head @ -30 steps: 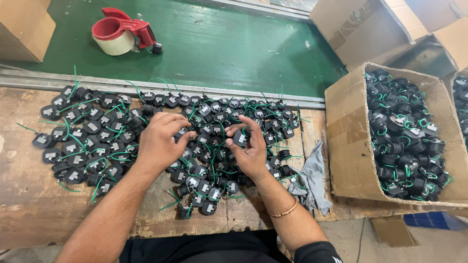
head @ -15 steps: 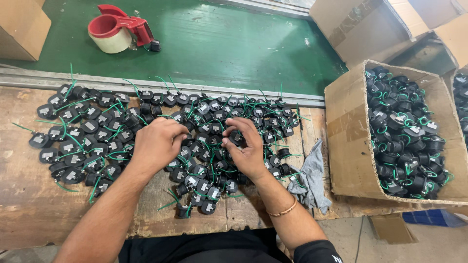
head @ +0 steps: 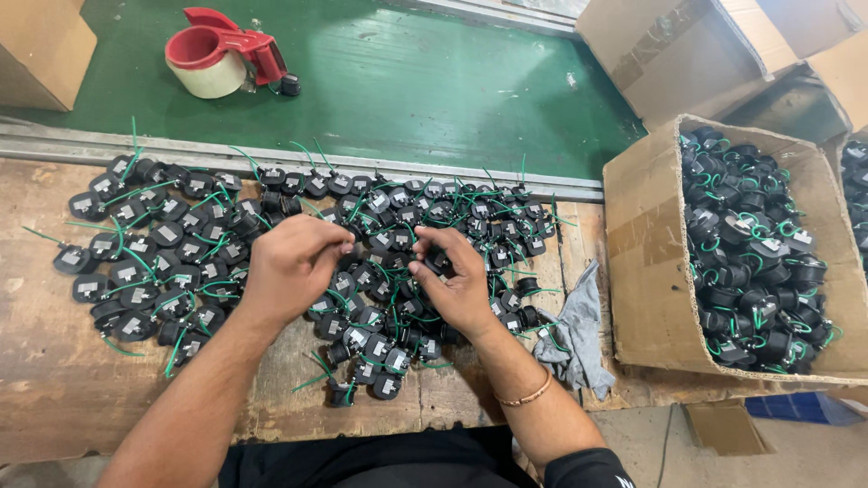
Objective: The person picks up black plug-shaped components with green wires from the workbench, twists and folds the wire against each unit by hand, and places the finished units into a cardboard box beside the bench, working through the pile one unit at a time.
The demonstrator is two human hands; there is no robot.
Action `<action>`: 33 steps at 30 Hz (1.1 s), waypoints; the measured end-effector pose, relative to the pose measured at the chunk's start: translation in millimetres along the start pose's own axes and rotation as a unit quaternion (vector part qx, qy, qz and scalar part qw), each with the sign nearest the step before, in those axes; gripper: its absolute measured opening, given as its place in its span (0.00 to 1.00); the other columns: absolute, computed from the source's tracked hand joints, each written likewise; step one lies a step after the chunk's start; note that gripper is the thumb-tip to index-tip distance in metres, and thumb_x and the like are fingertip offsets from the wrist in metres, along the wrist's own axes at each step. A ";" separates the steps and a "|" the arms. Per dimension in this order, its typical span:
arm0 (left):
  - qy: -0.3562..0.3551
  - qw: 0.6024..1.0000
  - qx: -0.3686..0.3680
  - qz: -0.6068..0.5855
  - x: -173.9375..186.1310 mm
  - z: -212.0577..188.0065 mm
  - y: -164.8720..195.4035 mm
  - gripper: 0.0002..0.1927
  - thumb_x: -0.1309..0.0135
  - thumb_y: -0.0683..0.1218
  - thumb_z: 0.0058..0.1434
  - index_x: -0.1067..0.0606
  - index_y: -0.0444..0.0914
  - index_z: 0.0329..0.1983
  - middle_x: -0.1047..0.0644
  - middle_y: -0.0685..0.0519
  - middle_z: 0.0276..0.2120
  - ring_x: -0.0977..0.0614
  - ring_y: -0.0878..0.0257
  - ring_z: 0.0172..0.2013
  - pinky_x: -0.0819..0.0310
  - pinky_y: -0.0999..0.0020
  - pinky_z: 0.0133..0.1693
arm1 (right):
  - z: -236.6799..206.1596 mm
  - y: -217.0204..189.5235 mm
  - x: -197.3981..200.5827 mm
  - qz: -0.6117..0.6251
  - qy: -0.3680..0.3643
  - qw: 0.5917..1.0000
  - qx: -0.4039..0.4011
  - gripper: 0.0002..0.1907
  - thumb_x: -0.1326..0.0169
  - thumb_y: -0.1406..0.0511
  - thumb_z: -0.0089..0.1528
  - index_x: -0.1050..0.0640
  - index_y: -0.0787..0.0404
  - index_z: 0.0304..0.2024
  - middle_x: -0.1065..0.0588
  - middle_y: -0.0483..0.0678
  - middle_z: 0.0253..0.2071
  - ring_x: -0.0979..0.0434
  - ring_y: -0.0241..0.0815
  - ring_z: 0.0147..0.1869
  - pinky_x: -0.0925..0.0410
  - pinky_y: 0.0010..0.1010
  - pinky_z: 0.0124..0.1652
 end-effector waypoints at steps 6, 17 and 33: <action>0.013 0.983 -0.128 -0.134 -14.6 -19.4 42.8 0.14 0.40 0.29 0.54 0.22 0.37 0.40 0.17 0.49 0.39 0.13 0.58 0.39 0.17 0.69 0.40 | -7.5 -16.1 -29.1 0.009 -0.125 0.990 0.065 0.28 0.32 0.71 0.55 0.25 0.63 0.57 0.23 0.51 0.51 0.21 0.48 0.54 0.28 0.33 0.53; -0.039 0.974 -0.112 -0.195 -18.7 -17.4 42.3 0.12 0.38 0.33 0.58 0.20 0.34 0.45 0.18 0.44 0.46 0.14 0.59 0.41 0.16 0.70 0.41 | -8.3 -9.2 -22.3 0.002 -0.105 0.993 0.049 0.21 0.32 0.70 0.53 0.21 0.65 0.48 0.22 0.53 0.48 0.19 0.48 0.50 0.26 0.33 0.50; 0.000 0.991 -0.016 -0.133 -22.9 -13.6 25.9 0.11 0.30 0.40 0.51 0.21 0.36 0.33 0.18 0.52 0.35 0.15 0.59 0.39 0.21 0.66 0.41 | -14.4 -10.1 -29.0 -0.006 -0.108 0.991 0.076 0.20 0.33 0.72 0.55 0.21 0.64 0.49 0.23 0.52 0.49 0.20 0.47 0.50 0.26 0.34 0.50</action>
Point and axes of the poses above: each hand's wrist, its own z-axis towards the middle knuckle, its own x-axis out of the back of the hand, y = z × x, the point moved 10 cm from there along z, towards the middle knuckle
